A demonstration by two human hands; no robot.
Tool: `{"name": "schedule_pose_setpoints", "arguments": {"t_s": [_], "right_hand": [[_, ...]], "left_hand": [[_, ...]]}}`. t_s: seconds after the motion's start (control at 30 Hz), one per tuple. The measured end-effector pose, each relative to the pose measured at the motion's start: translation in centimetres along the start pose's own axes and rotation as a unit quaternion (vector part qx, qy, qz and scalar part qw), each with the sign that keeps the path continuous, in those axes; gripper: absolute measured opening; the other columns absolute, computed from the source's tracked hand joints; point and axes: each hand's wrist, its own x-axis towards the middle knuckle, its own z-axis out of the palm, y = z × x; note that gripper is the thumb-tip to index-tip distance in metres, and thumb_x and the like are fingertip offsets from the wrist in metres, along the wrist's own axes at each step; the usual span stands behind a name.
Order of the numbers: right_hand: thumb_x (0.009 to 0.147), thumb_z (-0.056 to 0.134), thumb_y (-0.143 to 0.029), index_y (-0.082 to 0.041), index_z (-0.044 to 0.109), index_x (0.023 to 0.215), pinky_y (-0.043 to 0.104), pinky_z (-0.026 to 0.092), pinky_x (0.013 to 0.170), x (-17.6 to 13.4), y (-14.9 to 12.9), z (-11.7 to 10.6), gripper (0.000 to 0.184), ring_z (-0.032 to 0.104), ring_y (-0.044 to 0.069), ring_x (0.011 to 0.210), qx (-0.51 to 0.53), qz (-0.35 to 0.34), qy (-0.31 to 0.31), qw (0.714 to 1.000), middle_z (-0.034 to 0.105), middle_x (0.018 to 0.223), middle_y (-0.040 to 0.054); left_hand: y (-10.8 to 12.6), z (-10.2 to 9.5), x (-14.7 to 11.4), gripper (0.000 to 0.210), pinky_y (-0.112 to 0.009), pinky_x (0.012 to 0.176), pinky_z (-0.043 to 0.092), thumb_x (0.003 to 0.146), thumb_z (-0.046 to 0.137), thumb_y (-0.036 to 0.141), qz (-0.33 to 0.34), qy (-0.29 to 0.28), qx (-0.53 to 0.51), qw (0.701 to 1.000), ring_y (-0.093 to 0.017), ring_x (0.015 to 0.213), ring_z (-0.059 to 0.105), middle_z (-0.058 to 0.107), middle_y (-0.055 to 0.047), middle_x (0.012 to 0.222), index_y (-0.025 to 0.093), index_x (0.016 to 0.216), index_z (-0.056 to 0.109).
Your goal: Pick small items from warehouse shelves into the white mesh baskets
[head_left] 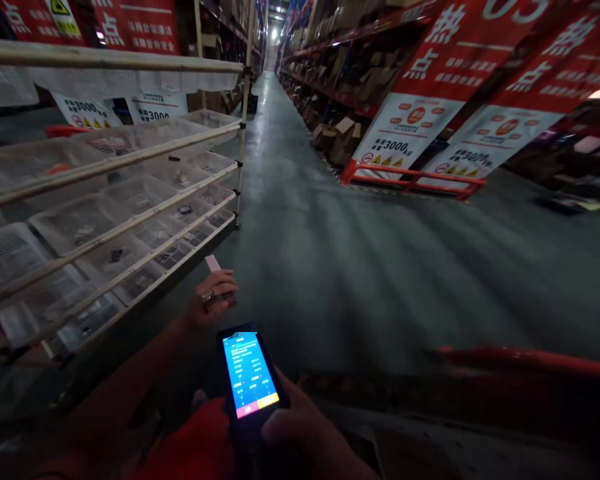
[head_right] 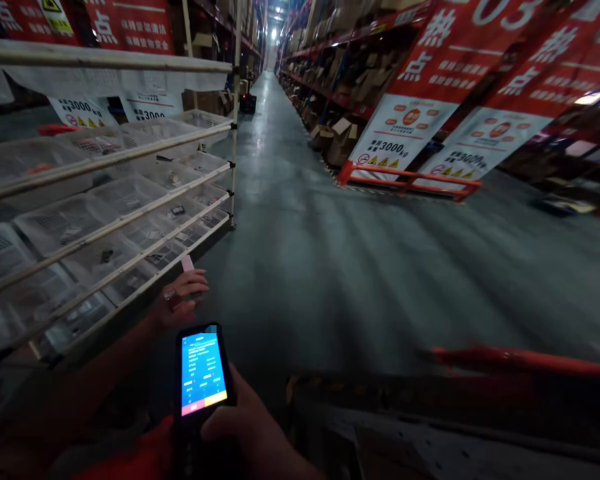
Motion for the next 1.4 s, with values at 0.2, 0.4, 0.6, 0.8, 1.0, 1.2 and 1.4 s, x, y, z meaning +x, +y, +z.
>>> {"name": "schedule_pose_setpoints", "arguments": {"t_s": [0.2,0.4,0.6,0.8,1.0,1.2,1.4], "right_hand": [[0.044,0.064,-0.011,-0.018,0.068,0.098,0.024,0.038,0.057,0.5,-0.7,-0.5,0.054,0.054,0.014,0.061,-0.003,-0.012,-0.006,1.000,0.066,0.070,-0.0003],[0.044,0.064,-0.010,-0.018,0.067,0.092,0.026,0.036,0.063,-0.2,-1.8,-0.5,0.049,0.053,0.015,0.067,-0.023,-0.004,-0.006,1.000,0.064,0.073,-0.0003],[0.049,0.069,-0.015,-0.019,0.066,0.098,0.031,0.039,0.074,-1.3,-2.4,-0.4,0.050,0.061,0.019,0.075,-0.027,0.018,0.004,0.999,0.069,0.080,0.0012],[0.053,0.070,-0.021,-0.018,0.065,0.105,0.034,0.042,0.076,-2.0,-2.3,-0.4,0.052,0.065,0.023,0.083,-0.030,0.019,0.007,0.999,0.073,0.088,0.0045],[0.059,0.072,-0.027,-0.017,0.062,0.109,0.035,0.045,0.075,-1.8,-2.3,-0.1,0.052,0.068,0.023,0.079,-0.012,0.001,-0.004,1.000,0.075,0.092,0.0091],[0.059,0.076,-0.031,-0.016,0.064,0.111,0.035,0.043,0.079,-1.6,-1.9,-0.3,0.056,0.067,0.025,0.088,-0.020,-0.007,0.035,0.999,0.075,0.095,0.0092],[0.060,0.077,-0.041,-0.016,0.066,0.103,0.038,0.044,0.079,-1.2,-1.6,-0.9,0.051,0.066,0.023,0.071,-0.023,0.005,0.020,1.000,0.074,0.080,0.0066]], "left_hand": [[-0.5,0.1,1.0,0.029,-0.049,0.098,0.044,0.089,0.052,0.028,-0.002,-0.010,-0.014,1.000,-0.029,0.119,0.051,0.061,-0.013,0.108,0.015,0.111,0.066],[-1.1,-0.3,1.7,0.028,-0.053,0.095,0.048,0.088,0.051,0.022,0.002,-0.021,0.005,1.000,-0.028,0.114,0.054,0.061,-0.012,0.105,0.017,0.111,0.065],[-2.2,0.0,1.8,0.025,-0.053,0.093,0.049,0.088,0.051,0.021,-0.004,-0.014,0.022,1.000,-0.027,0.110,0.056,0.061,-0.012,0.106,0.019,0.109,0.065],[-3.0,0.7,2.0,0.021,-0.047,0.092,0.048,0.091,0.050,0.020,0.006,0.011,0.036,0.999,-0.024,0.108,0.058,0.064,-0.011,0.105,0.018,0.106,0.065],[-3.3,0.5,2.3,0.020,-0.045,0.086,0.052,0.092,0.049,0.022,0.019,0.008,0.065,0.998,-0.024,0.103,0.061,0.066,-0.011,0.100,0.017,0.104,0.065],[-4.1,0.3,2.0,0.020,-0.045,0.084,0.053,0.092,0.049,0.022,0.013,0.011,0.067,0.998,-0.024,0.103,0.061,0.066,-0.010,0.099,0.019,0.104,0.064],[-4.6,0.3,1.7,0.022,-0.044,0.087,0.052,0.090,0.050,0.026,-0.016,0.009,0.045,0.999,-0.023,0.102,0.060,0.065,-0.011,0.102,0.016,0.100,0.067]]}}
